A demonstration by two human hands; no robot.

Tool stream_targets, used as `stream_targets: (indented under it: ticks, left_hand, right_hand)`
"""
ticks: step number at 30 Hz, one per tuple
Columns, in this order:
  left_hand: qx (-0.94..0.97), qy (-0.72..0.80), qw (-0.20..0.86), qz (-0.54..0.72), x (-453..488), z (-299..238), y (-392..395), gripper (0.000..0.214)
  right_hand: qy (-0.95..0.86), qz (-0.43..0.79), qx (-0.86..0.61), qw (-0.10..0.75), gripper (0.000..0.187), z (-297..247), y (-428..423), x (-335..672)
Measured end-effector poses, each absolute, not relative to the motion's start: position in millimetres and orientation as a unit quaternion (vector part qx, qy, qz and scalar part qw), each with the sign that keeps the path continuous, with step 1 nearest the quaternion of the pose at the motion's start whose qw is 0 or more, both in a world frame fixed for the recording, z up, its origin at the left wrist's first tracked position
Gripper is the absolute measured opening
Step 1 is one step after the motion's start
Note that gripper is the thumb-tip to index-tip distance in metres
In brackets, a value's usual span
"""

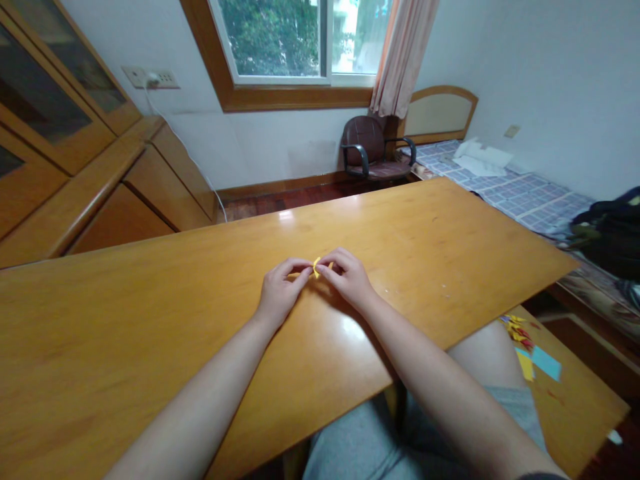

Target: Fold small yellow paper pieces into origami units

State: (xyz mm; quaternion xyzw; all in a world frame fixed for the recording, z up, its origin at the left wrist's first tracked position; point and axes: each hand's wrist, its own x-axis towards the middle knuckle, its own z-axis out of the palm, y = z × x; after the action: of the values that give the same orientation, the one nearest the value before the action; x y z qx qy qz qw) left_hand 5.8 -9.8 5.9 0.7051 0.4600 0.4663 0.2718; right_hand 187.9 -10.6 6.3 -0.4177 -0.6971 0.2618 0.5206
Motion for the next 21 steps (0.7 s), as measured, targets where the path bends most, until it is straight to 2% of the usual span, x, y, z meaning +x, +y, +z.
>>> stream_targets:
  ticks: [14, 21]
  left_hand:
    - [0.709, 0.436, 0.276, 0.481, 5.5, 7.0, -9.7, 0.014]
    - [0.686, 0.454, 0.314, 0.474, 5.2, 2.7, -8.7, 0.02]
  right_hand:
    - [-0.652, 0.368, -0.424, 0.509, 0.004, 1.0, -5.7, 187.6]
    - [-0.665, 0.345, -0.433, 0.502, 0.005, 3.5, -7.0, 188.6]
